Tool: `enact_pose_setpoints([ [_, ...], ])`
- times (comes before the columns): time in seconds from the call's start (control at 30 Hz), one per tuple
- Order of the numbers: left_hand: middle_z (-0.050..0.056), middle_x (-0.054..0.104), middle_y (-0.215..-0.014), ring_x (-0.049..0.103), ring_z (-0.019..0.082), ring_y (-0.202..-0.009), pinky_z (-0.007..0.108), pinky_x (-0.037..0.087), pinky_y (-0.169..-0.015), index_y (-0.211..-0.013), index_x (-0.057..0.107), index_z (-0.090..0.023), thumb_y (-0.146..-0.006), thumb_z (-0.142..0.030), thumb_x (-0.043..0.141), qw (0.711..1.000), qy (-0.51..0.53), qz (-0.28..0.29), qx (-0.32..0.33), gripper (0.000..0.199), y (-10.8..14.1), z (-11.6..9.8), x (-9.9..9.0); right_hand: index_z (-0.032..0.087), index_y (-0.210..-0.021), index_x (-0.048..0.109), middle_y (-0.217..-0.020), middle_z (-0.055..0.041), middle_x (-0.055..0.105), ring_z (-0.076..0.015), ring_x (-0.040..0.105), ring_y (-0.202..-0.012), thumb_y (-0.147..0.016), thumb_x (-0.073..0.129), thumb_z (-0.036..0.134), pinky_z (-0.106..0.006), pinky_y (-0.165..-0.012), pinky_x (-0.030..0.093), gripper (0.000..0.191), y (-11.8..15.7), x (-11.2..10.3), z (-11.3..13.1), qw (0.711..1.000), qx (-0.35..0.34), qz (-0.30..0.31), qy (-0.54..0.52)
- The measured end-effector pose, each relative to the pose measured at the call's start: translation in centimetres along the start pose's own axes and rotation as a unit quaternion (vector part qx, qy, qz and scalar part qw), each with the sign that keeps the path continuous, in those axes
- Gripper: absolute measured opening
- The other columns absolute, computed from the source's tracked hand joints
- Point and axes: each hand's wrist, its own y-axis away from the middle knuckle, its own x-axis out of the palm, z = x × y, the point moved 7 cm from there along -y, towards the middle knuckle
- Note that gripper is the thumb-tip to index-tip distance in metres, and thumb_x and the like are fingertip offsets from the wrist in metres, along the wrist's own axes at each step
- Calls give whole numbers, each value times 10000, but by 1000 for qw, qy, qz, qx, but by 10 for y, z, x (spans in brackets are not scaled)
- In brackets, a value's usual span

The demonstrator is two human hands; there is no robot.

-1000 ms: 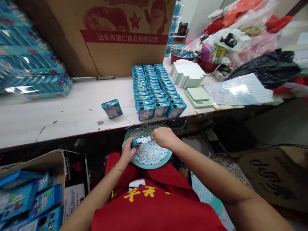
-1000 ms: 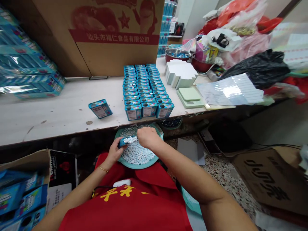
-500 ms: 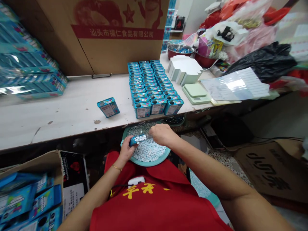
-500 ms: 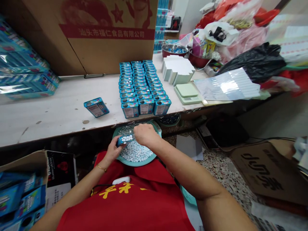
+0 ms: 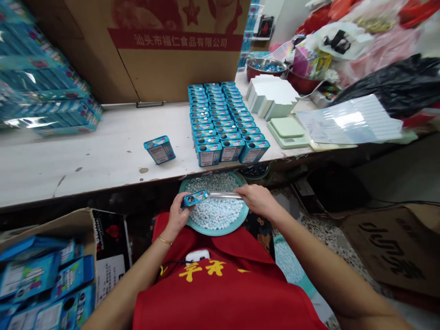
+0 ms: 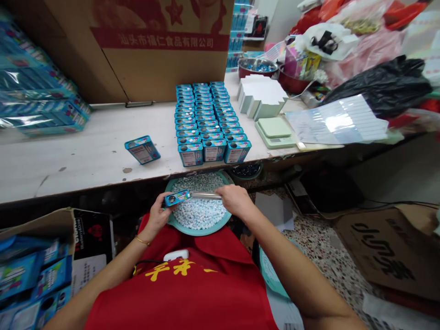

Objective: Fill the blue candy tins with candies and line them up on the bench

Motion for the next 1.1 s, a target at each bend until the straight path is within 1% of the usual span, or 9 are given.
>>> enact_pose_setpoints([
  [0.1, 45, 574, -1018, 541, 184, -957, 320, 411, -875, -1045, 529, -205, -710, -244, 594, 1000, 10, -10, -1, 344, 2, 1, -9, 312, -1058, 626, -1032, -48, 650, -190, 576, -967, -830, 363, 179, -255, -740, 397, 372, -8, 45, -26, 998, 53, 33, -8],
  [0.23, 36, 585, -989, 548, 175, -922, 312, 417, -858, -1029, 533, -200, -689, -260, 620, 999, 25, -30, -33, 355, 5, 9, -15, 286, -1003, 647, -1010, -50, 655, -184, 586, -934, -813, 360, 145, -248, -710, 393, 371, -29, 97, -16, 997, 46, 36, -45],
  [0.37, 33, 589, -973, 555, 169, -903, 314, 430, -854, -1036, 524, -200, -680, -302, 638, 995, 62, -36, -65, 387, 10, 17, -19, 279, -1036, 641, -992, -47, 663, -173, 582, -924, -835, 355, 180, -240, -711, 393, 364, -46, 128, 4, 990, 43, 19, -136],
  [0.47, 36, 587, -984, 561, 171, -904, 319, 439, -854, -1040, 514, -202, -671, -323, 647, 993, 83, -40, -74, 411, 12, 20, -21, 242, -1021, 654, -950, -34, 674, -156, 583, -886, -828, 375, 194, -222, -709, 398, 343, -47, 135, -2, 975, 44, 7, -219],
  [0.57, 31, 588, -969, 561, 170, -898, 321, 438, -856, -1035, 517, -201, -671, -313, 642, 993, 76, -47, -76, 401, 13, 21, -23, 194, -980, 670, -817, -22, 683, -145, 591, -776, -810, 398, 194, -212, -686, 409, 321, -37, 123, -16, 957, 29, -3, -288],
  [0.67, 35, 588, -988, 554, 176, -925, 328, 425, -875, -1037, 526, -200, -683, -282, 626, 996, 44, -40, -61, 377, 12, 17, -20, 193, -967, 674, -840, -20, 687, -150, 594, -780, -814, 402, 216, -218, -696, 414, 312, -19, 87, -19, 954, 5, -38, -298],
  [0.87, 43, 576, -1036, 527, 197, -1002, 341, 401, -913, -1016, 559, -210, -690, -196, 572, 999, -22, -22, 15, 326, 8, -6, -6, 280, -1067, 633, -1017, -12, 661, -151, 569, -942, -861, 351, 224, -221, -757, 396, 354, 5, 10, 32, 983, -41, -84, -157],
  [0.97, 45, 575, -1036, 528, 198, -999, 340, 402, -912, -1030, 550, -210, -695, -195, 564, 999, -25, -26, 21, 335, 7, -12, -5, 293, -1049, 634, -970, -17, 665, -158, 578, -916, -860, 335, 205, -235, -736, 401, 365, 6, -1, 47, 993, -39, -68, -87],
  [1.1, 43, 580, -1024, 529, 200, -990, 346, 406, -905, -1012, 557, -216, -690, -158, 541, 998, -48, -34, 30, 328, 8, -18, -12, 311, -1094, 610, -1073, 5, 646, -161, 572, -971, -858, 346, 215, -234, -755, 409, 367, 8, 7, 28, 995, 4, -58, -84],
])
